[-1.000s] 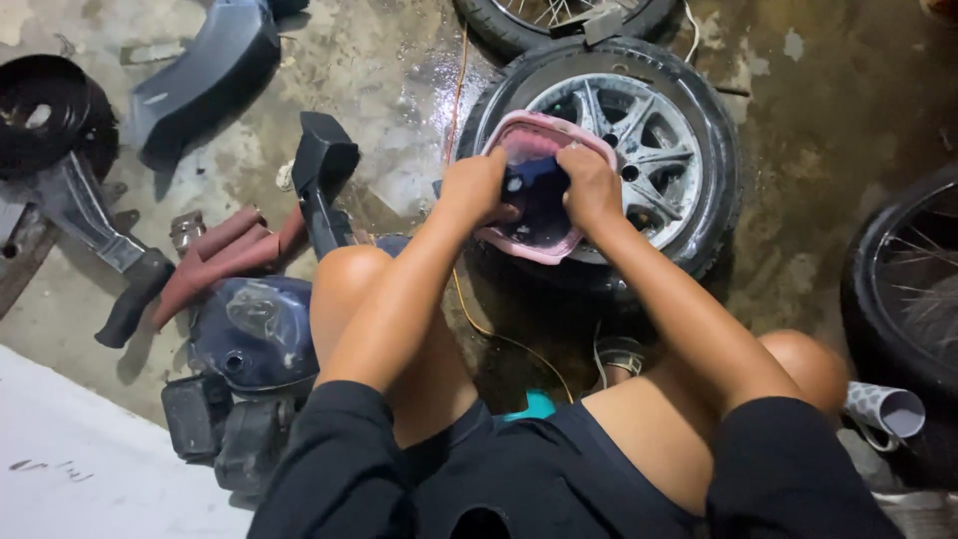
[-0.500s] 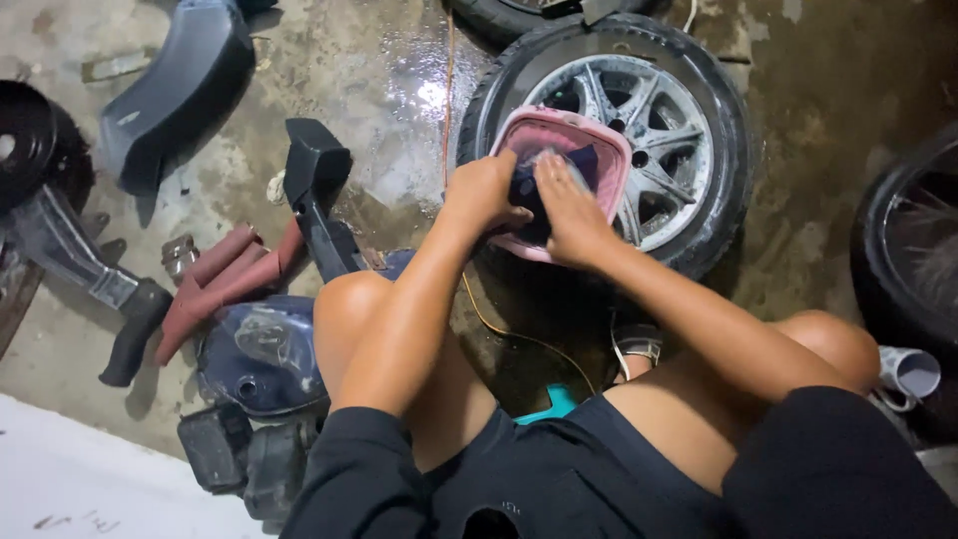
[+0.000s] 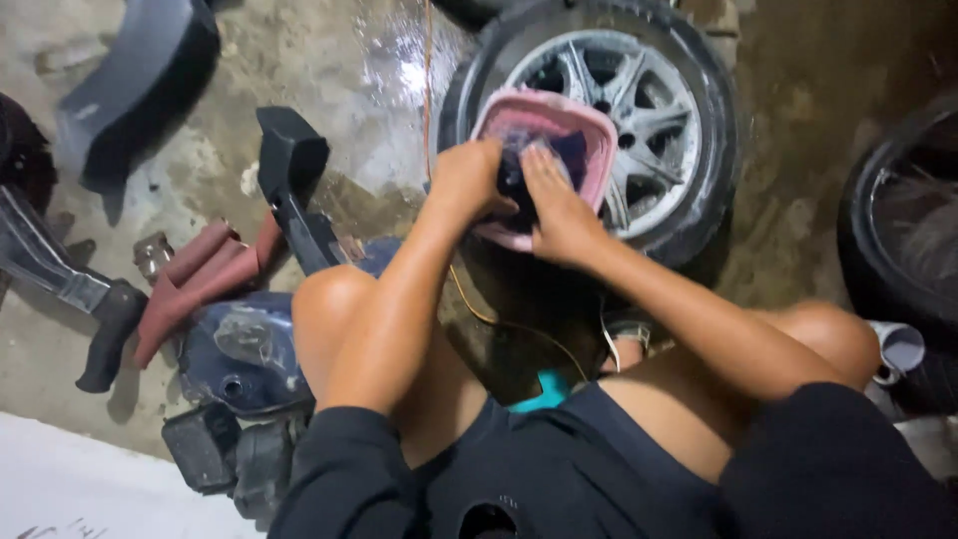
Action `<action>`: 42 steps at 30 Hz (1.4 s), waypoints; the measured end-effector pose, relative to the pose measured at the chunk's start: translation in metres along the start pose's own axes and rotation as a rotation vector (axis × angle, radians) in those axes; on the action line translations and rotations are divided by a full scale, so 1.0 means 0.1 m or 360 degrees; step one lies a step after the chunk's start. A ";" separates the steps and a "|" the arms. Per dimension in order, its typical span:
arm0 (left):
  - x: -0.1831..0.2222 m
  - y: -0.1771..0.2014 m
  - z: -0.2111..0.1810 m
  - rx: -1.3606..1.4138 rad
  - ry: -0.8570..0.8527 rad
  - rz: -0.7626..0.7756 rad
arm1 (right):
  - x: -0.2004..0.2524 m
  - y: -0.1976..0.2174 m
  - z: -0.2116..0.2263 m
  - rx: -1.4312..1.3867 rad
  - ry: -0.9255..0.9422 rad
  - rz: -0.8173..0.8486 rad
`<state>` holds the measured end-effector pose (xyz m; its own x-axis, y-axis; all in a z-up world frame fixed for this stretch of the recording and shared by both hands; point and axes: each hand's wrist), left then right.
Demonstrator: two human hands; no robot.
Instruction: The person scrubs a dark motorcycle part with a cloth in a pink basin of water, then scrubs a large knife with the same cloth. The person continues scrubbing the motorcycle part in the basin.
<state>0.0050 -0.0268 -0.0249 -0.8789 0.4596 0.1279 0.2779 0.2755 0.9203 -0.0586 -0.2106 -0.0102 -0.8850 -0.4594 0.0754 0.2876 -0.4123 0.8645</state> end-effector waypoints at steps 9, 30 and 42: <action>0.05 0.16 -0.06 0.0093 0.0048 -0.0005 | -0.16 -0.16 -0.51 0.0183 -0.0038 0.0113; 0.10 0.06 -0.08 0.0004 0.0014 -0.0005 | -0.06 0.29 0.21 0.0095 -0.0259 0.0338; 0.14 0.10 -0.09 0.0005 0.0013 -0.0062 | -0.31 0.15 -0.53 0.0387 -0.0636 0.0366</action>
<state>-0.0082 -0.0250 -0.0105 -0.8921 0.4417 0.0951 0.2447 0.2955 0.9235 -0.0077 -0.2444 -0.0264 -0.8933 -0.1610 0.4197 0.4398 -0.1196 0.8901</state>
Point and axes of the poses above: each hand's wrist, its own x-axis away from the middle knuckle, its own y-axis out of the back of the hand, z = x × y, and after that the axes turned 7 degrees about -y, right-handed
